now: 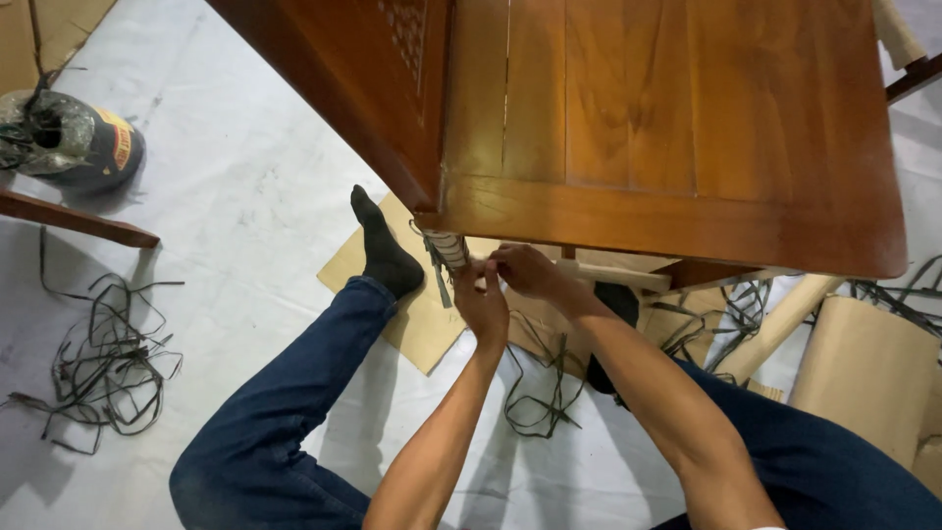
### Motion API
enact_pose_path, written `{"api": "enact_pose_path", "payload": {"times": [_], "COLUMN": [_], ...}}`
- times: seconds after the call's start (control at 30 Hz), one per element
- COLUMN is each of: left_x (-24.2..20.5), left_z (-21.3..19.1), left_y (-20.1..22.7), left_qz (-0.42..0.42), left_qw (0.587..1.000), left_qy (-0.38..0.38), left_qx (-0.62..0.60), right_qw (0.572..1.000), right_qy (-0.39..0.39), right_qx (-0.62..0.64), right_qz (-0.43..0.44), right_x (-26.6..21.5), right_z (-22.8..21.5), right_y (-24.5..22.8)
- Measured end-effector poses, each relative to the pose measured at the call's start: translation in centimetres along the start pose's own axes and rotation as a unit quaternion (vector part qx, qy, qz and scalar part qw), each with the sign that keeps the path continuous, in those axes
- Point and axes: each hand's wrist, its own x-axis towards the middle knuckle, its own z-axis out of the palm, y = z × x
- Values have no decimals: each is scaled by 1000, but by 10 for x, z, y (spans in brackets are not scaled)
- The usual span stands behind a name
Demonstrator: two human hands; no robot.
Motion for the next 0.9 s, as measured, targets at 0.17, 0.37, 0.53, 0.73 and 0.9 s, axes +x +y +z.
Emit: {"api": "enact_pose_path", "payload": {"times": [0.17,0.37,0.53,0.73,0.9], "left_x": [0,15,38,49,55], "left_z": [-6,-3,0,9,17], "left_y": [11,-55,-88,-137,-137], "left_qz": [24,76,88,2,191], "left_qw": [999,987,973,961,897], "left_qy": [-33,-126,-215,-245,-288], "left_qx": [17,-67,8,127,276], "right_qw": [998,997,1000,983,921], "right_qy": [-23,-34,-6,23,27], "right_qx": [-47,-3,23,-166,-377], "right_qz": [30,62,16,-73,-100], "right_x": [-3,-2,-3,-9,-29], "right_z": [2,-5,-1,9,9], "right_y": [15,10,14,8,-13]}}
